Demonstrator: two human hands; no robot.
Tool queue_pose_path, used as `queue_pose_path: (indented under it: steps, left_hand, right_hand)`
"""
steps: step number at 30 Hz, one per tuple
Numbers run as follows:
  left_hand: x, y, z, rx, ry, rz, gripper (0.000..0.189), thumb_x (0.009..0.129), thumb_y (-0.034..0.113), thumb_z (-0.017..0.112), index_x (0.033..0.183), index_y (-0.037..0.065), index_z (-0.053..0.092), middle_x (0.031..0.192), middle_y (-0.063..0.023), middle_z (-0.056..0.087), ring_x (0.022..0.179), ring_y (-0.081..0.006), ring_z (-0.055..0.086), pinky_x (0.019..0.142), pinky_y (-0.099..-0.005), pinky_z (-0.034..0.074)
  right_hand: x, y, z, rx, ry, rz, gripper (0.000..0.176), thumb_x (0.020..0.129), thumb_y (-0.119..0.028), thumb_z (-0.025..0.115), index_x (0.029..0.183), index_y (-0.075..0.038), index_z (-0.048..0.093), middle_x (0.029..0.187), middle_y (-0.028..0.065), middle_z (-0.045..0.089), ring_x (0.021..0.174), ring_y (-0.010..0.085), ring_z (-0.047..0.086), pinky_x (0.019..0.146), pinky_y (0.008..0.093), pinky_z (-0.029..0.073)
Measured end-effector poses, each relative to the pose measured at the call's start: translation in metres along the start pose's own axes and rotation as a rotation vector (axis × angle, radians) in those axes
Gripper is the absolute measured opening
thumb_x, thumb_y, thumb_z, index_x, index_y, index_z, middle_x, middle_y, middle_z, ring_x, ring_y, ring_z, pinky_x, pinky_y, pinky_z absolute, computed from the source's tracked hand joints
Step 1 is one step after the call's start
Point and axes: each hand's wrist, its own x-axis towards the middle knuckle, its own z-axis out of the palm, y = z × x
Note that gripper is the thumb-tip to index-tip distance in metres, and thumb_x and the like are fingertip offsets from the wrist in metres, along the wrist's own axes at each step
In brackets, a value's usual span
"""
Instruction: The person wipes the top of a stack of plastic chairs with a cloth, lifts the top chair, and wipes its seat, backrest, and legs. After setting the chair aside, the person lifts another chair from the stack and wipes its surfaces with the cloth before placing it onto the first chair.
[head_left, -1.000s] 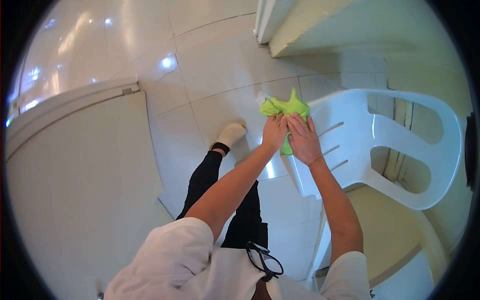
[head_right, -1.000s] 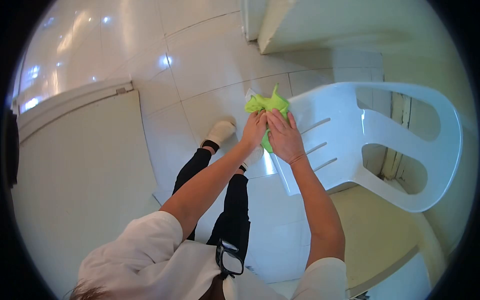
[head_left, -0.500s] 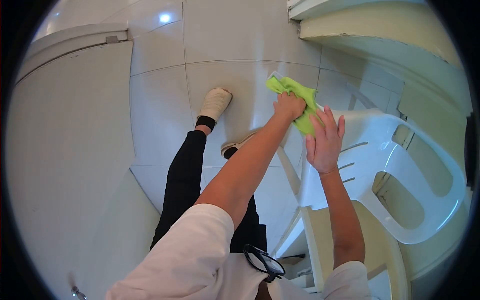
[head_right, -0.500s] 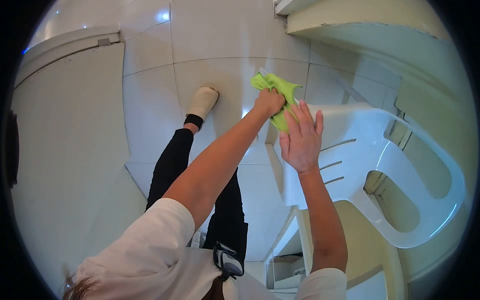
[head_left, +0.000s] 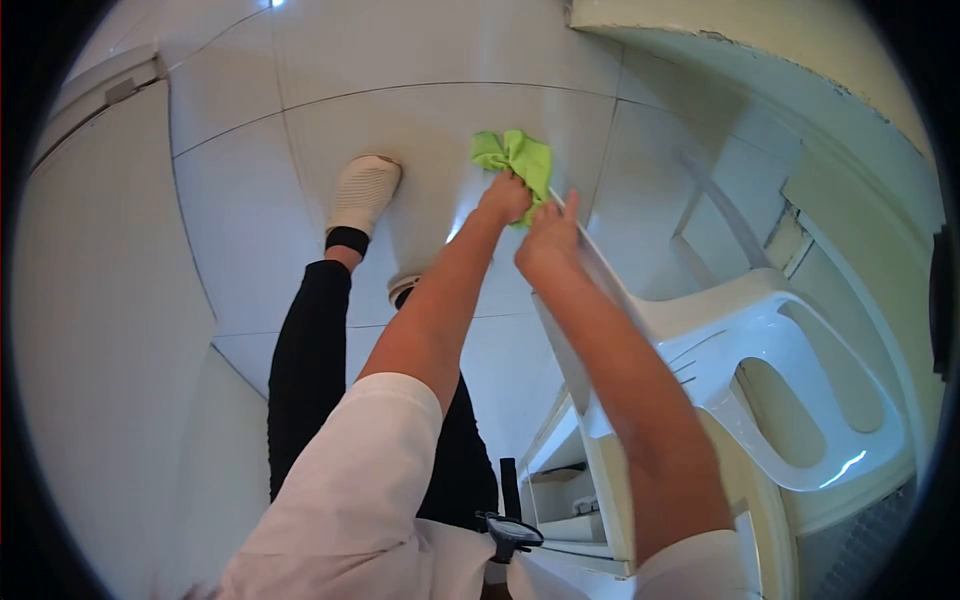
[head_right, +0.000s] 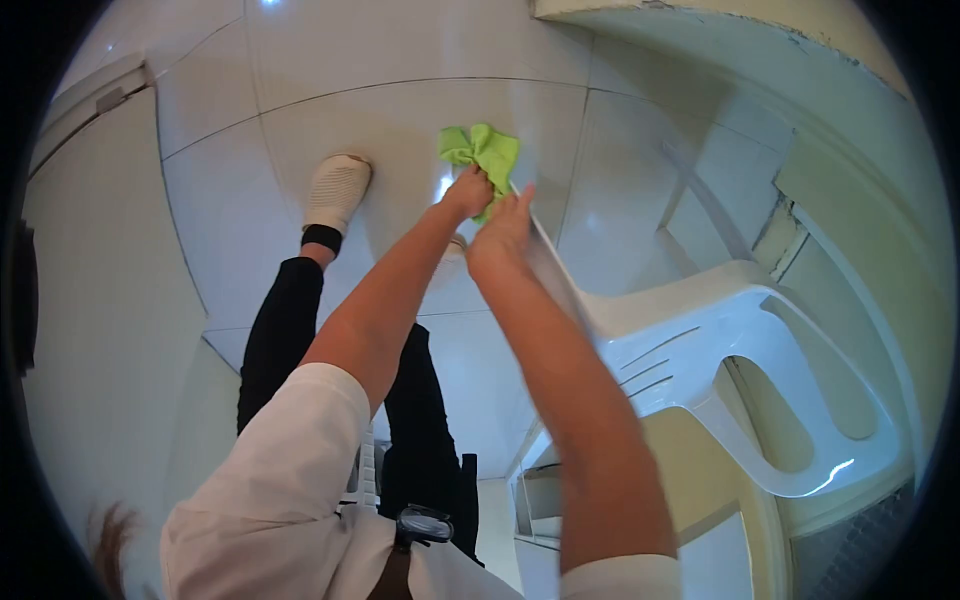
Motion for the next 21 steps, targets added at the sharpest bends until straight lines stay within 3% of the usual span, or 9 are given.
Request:
queue_pose_path:
  steps: [2, 5, 8, 10, 12, 14, 16, 19, 21]
  left_hand:
    - [0.013, -0.007, 0.018, -0.605, 0.218, -0.264, 0.047, 0.085, 0.027, 0.047, 0.128, 0.008, 0.054, 0.136, -0.0139, 0.048, 0.124, -0.0322, 0.043, 0.104, -0.0409, 0.037]
    - [-0.005, -0.004, -0.010, -0.384, 0.156, -0.055, 0.043, 0.084, 0.029, 0.050, 0.119, 0.007, 0.061, 0.129, -0.0161, 0.053, 0.119, -0.0338, 0.047, 0.100, -0.0428, 0.041]
    - [-0.031, 0.036, -0.053, -0.378, -0.098, -0.142, 0.039, 0.082, 0.031, 0.055, 0.109, 0.006, 0.066, 0.128, -0.0151, 0.053, 0.113, -0.0343, 0.052, 0.096, -0.0425, 0.044]
    - [-0.070, 0.080, -0.075, -0.477, -0.030, -0.257, 0.039, 0.077, 0.030, 0.061, 0.106, 0.005, 0.067, 0.119, -0.0162, 0.059, 0.108, -0.0340, 0.056, 0.090, -0.0414, 0.048]
    - [-0.101, 0.123, -0.081, -0.312, -0.084, -0.156, 0.035, 0.073, 0.025, 0.065, 0.100, 0.004, 0.069, 0.102, -0.0187, 0.065, 0.104, -0.0330, 0.058, 0.086, -0.0410, 0.049]
    - [-0.151, 0.176, -0.104, -0.509, 0.070, -0.061, 0.024, 0.067, 0.016, 0.067, 0.081, -0.003, 0.070, 0.083, -0.0231, 0.065, 0.094, -0.0365, 0.059, 0.080, -0.0443, 0.050]
    - [-0.196, 0.225, -0.140, -0.582, 0.051, -0.051, 0.016, 0.069, 0.007, 0.062, 0.080, -0.005, 0.065, 0.089, -0.0277, 0.062, 0.088, -0.0391, 0.061, 0.075, -0.0429, 0.049]
    - [-0.245, 0.293, -0.159, -0.591, 0.261, 0.029, 0.016, 0.069, 0.005, 0.062, 0.081, -0.004, 0.062, 0.102, -0.0268, 0.058, 0.095, -0.0404, 0.058, 0.079, -0.0444, 0.047]
    - [-0.273, 0.341, -0.191, -0.442, 0.257, 0.117, 0.029, 0.073, 0.006, 0.060, 0.101, -0.004, 0.061, 0.121, -0.0249, 0.049, 0.113, -0.0398, 0.049, 0.093, -0.0469, 0.041]
  right_hand:
    - [0.023, 0.003, 0.020, -0.095, 0.044, 0.008, 0.048, 0.093, -0.023, 0.037, 0.136, -0.003, 0.044, 0.137, 0.0095, 0.047, 0.135, 0.0221, 0.031, 0.111, 0.0612, 0.002]
    - [0.020, 0.005, 0.030, -0.102, 0.208, -0.022, 0.047, 0.094, -0.025, 0.037, 0.135, -0.004, 0.046, 0.131, 0.0066, 0.051, 0.131, 0.0216, 0.036, 0.110, 0.0636, 0.002]
    - [-0.049, 0.013, 0.016, -0.080, 0.183, 0.038, 0.039, 0.093, -0.023, 0.041, 0.122, -0.006, 0.059, 0.115, 0.0060, 0.058, 0.118, 0.0215, 0.047, 0.110, 0.0640, 0.003]
    - [-0.110, 0.018, 0.012, -0.038, 0.204, -0.025, 0.027, 0.089, -0.019, 0.047, 0.100, -0.009, 0.069, 0.093, 0.0055, 0.060, 0.100, 0.0219, 0.055, 0.110, 0.0644, 0.004]
    - [-0.167, 0.028, 0.016, 0.036, 0.222, -0.059, 0.018, 0.084, -0.013, 0.052, 0.085, -0.010, 0.070, 0.082, 0.0062, 0.060, 0.092, 0.0232, 0.057, 0.109, 0.0641, 0.008]
    - [-0.228, 0.042, 0.019, 0.088, 0.252, -0.109, 0.014, 0.080, -0.011, 0.054, 0.082, -0.009, 0.068, 0.079, 0.0073, 0.060, 0.092, 0.0233, 0.056, 0.109, 0.0632, 0.013]
    - [-0.272, 0.053, 0.056, 0.265, 0.471, -0.019, 0.014, 0.079, -0.010, 0.054, 0.080, -0.009, 0.068, 0.080, 0.0080, 0.059, 0.093, 0.0228, 0.056, 0.106, 0.0624, 0.020]
    - [-0.339, 0.079, 0.091, 0.345, 0.537, 0.106, 0.013, 0.079, -0.008, 0.054, 0.079, -0.008, 0.067, 0.080, 0.0082, 0.059, 0.094, 0.0235, 0.056, 0.103, 0.0613, 0.026]
    - [-0.370, 0.080, 0.124, 0.437, 0.438, 0.224, 0.014, 0.078, -0.006, 0.055, 0.081, -0.007, 0.068, 0.087, 0.0106, 0.058, 0.092, 0.0251, 0.055, 0.100, 0.0600, 0.030]
